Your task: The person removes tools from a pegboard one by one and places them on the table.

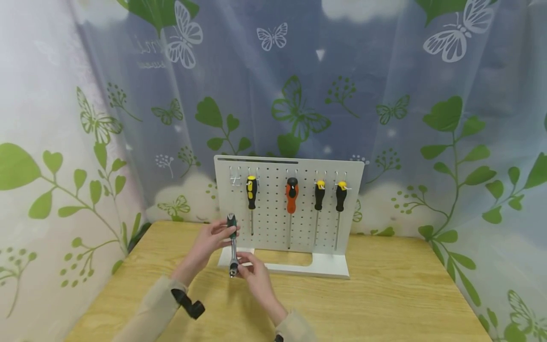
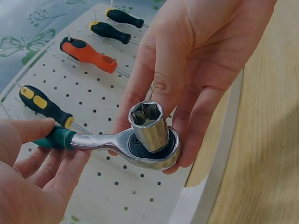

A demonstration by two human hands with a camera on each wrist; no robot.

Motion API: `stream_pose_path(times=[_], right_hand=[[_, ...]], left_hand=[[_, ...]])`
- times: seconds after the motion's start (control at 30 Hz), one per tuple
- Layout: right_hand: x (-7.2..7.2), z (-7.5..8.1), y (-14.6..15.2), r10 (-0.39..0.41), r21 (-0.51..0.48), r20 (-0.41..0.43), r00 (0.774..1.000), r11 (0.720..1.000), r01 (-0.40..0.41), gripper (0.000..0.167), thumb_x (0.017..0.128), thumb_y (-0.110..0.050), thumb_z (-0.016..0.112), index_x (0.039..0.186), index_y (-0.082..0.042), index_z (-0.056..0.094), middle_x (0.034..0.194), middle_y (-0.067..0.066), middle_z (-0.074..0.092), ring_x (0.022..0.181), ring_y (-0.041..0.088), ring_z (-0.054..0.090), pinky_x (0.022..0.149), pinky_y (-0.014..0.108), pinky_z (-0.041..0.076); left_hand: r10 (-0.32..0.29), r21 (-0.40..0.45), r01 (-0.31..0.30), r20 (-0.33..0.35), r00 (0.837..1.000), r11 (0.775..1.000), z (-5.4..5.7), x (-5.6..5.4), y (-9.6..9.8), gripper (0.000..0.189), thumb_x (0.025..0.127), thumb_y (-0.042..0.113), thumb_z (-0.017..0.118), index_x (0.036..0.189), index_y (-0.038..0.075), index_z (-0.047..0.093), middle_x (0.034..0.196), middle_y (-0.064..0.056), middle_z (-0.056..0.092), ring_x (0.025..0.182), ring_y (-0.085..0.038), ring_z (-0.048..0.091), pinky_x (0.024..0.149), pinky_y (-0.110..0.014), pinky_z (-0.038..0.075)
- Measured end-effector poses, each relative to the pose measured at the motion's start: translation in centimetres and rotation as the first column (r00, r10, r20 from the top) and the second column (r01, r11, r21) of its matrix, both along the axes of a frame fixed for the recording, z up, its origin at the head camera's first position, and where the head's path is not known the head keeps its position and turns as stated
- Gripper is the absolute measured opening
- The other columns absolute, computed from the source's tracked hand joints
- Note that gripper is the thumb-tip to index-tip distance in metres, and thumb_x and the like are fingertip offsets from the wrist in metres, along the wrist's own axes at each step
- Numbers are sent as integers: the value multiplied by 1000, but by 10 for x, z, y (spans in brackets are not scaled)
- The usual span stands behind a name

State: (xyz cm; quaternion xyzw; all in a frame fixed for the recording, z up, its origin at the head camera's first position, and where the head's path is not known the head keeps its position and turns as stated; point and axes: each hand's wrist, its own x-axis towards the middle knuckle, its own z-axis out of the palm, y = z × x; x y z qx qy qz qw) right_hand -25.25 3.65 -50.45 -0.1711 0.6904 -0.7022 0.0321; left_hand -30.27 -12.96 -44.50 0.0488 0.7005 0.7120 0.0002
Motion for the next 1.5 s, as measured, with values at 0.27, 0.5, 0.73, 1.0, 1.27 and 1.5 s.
stream_pose_path(times=[0.27, 0.5, 0.73, 1.0, 1.27, 1.5], right_hand=[[7, -8, -1, 13, 24, 0, 1000, 1000, -13, 31, 99, 8, 55, 130, 13, 57, 110, 26, 61, 97, 32, 69, 86, 39, 63], [10, -18, -4, 12, 100, 16, 1000, 995, -14, 31, 95, 10, 58, 126, 10, 60, 106, 19, 64, 90, 24, 70, 82, 36, 63], [12, -29, -7, 39, 128, 29, 999, 991, -43, 34, 92, 10, 61, 126, 13, 59, 104, 19, 65, 84, 26, 70, 79, 39, 64], [15, -41, -9, 79, 88, 66, 995, 993, -84, 33, 90, 12, 61, 123, 15, 59, 102, 18, 65, 82, 24, 68, 77, 39, 65], [20, -49, -11, 84, 152, 64, 994, 984, -93, 29, 91, 9, 64, 119, 10, 62, 101, 15, 67, 86, 23, 68, 72, 25, 60], [23, -54, -17, 96, 163, 44, 994, 981, -102, 26, 89, 11, 64, 115, 12, 62, 99, 23, 68, 83, 20, 66, 69, 21, 57]], left_hand=[[4, 7, -4, 17, 1000, 1000, -14, 1, -2, 31, 99, 9, 66, 126, -5, 64, 119, -23, 71, 105, -29, 72, 89, -41, 62], [1, -14, 0, 48, 999, 1000, -26, 9, -5, 30, 100, 8, 64, 126, -7, 62, 118, -22, 71, 102, -27, 72, 88, -42, 62], [-14, -24, 16, 68, 998, 1000, -39, 15, -10, 31, 100, 8, 63, 126, -9, 61, 120, -24, 70, 101, -26, 71, 90, -45, 61], [-8, -24, 10, 93, 996, 1000, -54, 21, -14, 36, 99, 11, 65, 129, -10, 59, 118, -23, 71, 101, -27, 72, 90, -44, 61], [-13, -22, 16, 116, 993, 1000, -66, 27, -19, 37, 100, 12, 65, 128, -11, 58, 118, -24, 71, 102, -29, 72, 89, -43, 62], [1, -33, 4, 149, 989, 999, -73, 29, -24, 37, 99, 14, 66, 127, -9, 60, 113, -20, 73, 102, -28, 71, 86, -42, 62]])
